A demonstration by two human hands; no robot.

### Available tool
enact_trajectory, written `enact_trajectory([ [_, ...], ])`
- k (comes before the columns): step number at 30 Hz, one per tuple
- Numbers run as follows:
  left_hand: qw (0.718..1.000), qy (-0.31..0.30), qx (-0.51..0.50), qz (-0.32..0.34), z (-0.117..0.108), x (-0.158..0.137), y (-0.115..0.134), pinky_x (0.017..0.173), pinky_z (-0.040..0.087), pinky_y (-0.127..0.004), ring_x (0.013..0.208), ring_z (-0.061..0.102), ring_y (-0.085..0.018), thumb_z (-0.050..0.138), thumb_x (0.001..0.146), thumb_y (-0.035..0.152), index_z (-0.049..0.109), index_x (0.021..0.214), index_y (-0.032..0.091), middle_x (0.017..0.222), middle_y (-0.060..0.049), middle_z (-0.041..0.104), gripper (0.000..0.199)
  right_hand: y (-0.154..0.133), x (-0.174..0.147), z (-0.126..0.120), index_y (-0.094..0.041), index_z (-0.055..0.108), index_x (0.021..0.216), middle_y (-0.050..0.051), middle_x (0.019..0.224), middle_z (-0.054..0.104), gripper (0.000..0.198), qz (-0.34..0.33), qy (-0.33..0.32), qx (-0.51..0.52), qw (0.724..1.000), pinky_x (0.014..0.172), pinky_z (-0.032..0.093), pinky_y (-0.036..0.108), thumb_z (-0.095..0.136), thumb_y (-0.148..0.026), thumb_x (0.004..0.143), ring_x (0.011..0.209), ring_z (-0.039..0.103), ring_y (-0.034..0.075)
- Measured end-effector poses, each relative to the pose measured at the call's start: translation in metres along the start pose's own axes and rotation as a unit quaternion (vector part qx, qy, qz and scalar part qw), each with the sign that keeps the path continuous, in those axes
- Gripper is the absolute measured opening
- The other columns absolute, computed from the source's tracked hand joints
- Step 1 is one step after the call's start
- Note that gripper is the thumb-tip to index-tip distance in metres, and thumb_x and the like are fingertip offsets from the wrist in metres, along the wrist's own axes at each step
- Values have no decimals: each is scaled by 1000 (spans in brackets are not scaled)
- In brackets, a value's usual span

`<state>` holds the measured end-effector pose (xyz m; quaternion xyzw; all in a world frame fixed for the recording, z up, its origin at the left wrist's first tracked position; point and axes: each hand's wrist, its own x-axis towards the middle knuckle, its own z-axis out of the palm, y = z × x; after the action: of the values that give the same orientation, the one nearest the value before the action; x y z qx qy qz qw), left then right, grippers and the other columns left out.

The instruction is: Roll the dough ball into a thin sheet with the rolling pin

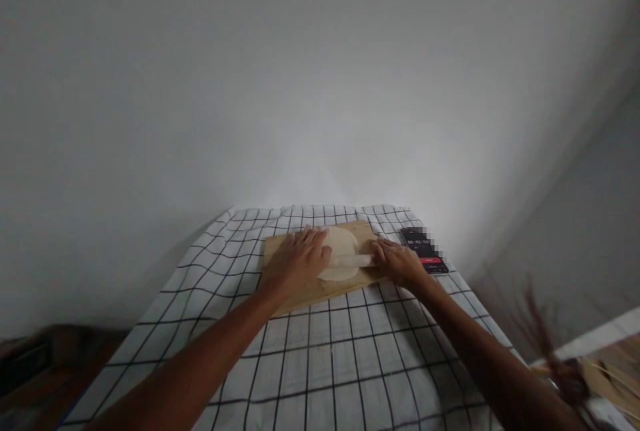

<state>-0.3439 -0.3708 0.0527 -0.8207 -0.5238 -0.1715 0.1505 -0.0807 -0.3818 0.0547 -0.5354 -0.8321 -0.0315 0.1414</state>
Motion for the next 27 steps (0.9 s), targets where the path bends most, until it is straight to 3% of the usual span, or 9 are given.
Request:
enact_trajectory([
  [3,999,13,2,45,-9,-11,3,113,32,-54,140,39,-30,40,97,21,52,136,16,145,-14,52,41,-19,-31,-5,-25,60,124,6,135,62,45,41,34,2,999,95,54,36,21,-37,106,126,57,22],
  [7,995,6,-10,100,-14,-21,5,114,32,-53,140,40,-30,36,98,18,54,132,13,145,-13,52,39,-45,-67,-5,-26,58,130,4,142,57,41,58,73,17,996,106,47,38,29,-40,105,136,47,23],
  [11,994,9,-31,100,-10,-29,4,116,33,-50,138,44,-26,34,98,19,53,132,12,144,-14,53,40,-48,-75,2,-22,48,142,6,150,49,48,58,86,-5,995,114,38,46,30,-45,104,143,37,27],
  [14,995,12,-24,97,-3,-28,-1,115,32,-53,138,45,-26,35,98,20,54,131,15,144,-13,53,38,-33,-50,7,-23,50,142,7,155,41,49,57,80,-26,995,116,31,52,30,-47,104,147,28,30],
  [17,996,13,-5,88,8,-13,-8,116,30,-52,139,42,-28,36,99,21,55,131,15,145,-13,53,38,-14,-7,7,-22,55,136,10,152,45,50,75,62,-24,995,116,28,52,25,-46,105,146,30,30],
  [22,997,22,-3,-73,26,27,-15,110,38,-49,128,53,-29,43,98,27,58,130,18,133,-12,63,36,6,57,8,-21,63,125,10,140,58,47,70,41,-14,997,114,34,43,24,-39,105,138,43,24],
  [27,996,30,-3,-80,34,34,-18,106,42,-51,127,54,-30,46,96,26,60,125,19,131,-12,64,33,11,61,14,-20,64,123,11,139,59,44,54,34,-10,998,115,35,41,28,-37,105,138,45,23],
])
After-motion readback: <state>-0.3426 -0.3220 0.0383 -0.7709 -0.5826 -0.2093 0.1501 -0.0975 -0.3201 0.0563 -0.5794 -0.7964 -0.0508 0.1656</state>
